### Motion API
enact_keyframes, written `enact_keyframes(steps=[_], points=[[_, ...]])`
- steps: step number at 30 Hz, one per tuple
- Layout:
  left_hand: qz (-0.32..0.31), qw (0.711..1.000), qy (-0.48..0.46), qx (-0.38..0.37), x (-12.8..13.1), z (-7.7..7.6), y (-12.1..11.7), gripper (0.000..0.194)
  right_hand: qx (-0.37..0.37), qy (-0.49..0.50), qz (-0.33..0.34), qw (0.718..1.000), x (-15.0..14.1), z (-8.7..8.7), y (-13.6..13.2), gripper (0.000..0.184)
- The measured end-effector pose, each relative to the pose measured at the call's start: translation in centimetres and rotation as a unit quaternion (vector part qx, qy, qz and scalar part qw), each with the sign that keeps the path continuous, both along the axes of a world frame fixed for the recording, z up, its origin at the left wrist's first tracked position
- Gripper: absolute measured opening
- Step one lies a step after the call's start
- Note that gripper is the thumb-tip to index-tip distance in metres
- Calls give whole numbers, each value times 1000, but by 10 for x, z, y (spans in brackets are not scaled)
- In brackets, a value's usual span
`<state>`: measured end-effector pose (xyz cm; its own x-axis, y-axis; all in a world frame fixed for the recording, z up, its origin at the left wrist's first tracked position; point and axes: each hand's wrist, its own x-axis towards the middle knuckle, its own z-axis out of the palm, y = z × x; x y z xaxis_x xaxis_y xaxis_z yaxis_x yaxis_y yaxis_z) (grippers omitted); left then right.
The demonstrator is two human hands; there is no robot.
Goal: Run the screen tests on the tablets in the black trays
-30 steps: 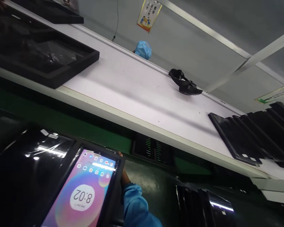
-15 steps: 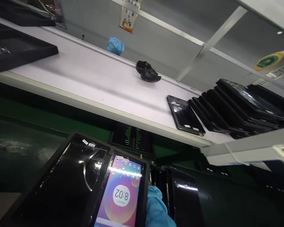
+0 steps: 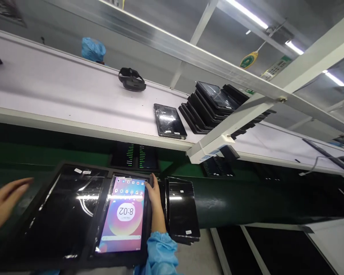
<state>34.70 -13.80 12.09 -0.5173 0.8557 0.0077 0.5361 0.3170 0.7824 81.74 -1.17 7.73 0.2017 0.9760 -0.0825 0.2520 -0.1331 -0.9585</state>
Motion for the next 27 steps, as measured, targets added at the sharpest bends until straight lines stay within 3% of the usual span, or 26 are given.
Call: enact_keyframes(steps=[2,5,8,12,20,24,27], points=[[-128,990,17,54,20,3,28,47,-1,-23,4,1000,-4,1,0,65],[-298,947,94,71,56,9,68,43,-8,-42,29,999,-5,2,4,73],[-350,923,147,65,78,11,86,44,-20,-41,20,999,-5,1,5,75],[-381,906,173,64,70,7,76,41,-11,-58,-25,998,-10,3,-5,74],[-251,937,236,61,19,-5,4,39,-40,-184,-19,982,-31,19,-31,77],[-124,956,266,23,12,-14,-36,42,-63,-218,-31,973,-38,21,-33,82],[-87,960,264,0,18,-21,-62,43,-63,-231,-37,970,-40,20,-32,84]])
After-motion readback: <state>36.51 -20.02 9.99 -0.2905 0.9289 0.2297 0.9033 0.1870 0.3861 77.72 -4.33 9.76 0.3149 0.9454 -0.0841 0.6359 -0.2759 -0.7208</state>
